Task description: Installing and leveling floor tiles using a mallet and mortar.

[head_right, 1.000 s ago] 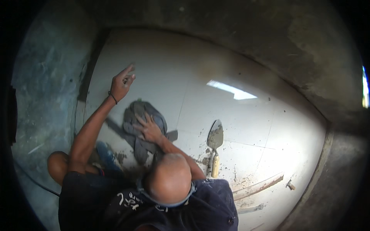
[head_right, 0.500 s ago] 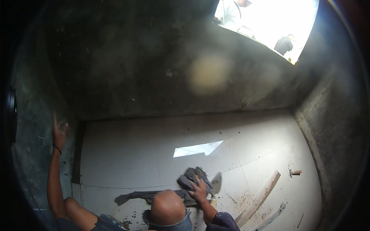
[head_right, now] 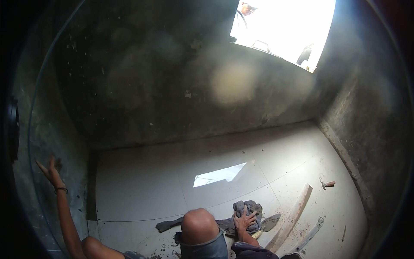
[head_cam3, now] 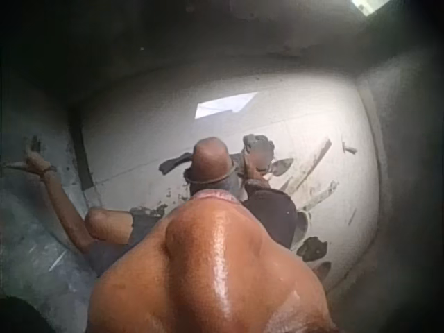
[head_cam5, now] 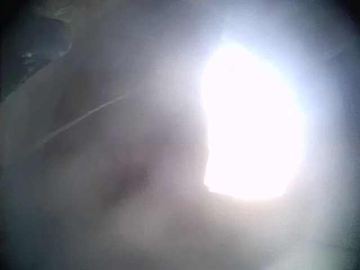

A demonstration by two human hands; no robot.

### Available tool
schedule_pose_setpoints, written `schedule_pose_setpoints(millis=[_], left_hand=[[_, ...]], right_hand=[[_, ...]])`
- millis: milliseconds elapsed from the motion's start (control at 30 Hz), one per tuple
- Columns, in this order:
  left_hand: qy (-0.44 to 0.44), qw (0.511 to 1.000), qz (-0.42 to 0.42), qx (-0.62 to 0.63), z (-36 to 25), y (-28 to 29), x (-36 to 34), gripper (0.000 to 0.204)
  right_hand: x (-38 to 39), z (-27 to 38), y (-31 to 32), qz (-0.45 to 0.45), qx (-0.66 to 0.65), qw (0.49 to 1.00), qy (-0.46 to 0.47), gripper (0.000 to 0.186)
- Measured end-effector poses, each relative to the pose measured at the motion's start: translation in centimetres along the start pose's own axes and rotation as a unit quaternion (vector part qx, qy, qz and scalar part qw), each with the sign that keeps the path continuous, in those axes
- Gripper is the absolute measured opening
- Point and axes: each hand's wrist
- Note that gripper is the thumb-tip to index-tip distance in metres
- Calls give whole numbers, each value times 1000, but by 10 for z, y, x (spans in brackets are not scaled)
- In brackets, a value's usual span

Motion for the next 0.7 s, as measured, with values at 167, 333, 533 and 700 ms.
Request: schedule_pose_setpoints(millis=[167, 333, 533, 700], left_hand=[[-45, 999, -6, 30, -22, -21, -31, 94], [-82, 983, -9, 163, -68, -72, -151, 76], [43, 997, -38, 59, -24, -72, -139, 35], [21, 991, -114, 71, 0, -72, -47, 63]], right_hand=[[-28, 36, -9, 23, 11, 999, 43, 84], [-43, 63, -8, 8, 6, 998, 65, 81], [-50, 64, -7, -16, -5, 999, 49, 80], [-18, 69, -19, -79, 19, 979, 189, 93]])
Point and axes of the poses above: each hand's wrist, its own x-axis away from the middle knuckle, its own y-axis out of the back of the hand, z = x × y, and after that the axes turned 11 degrees about x, right-handed
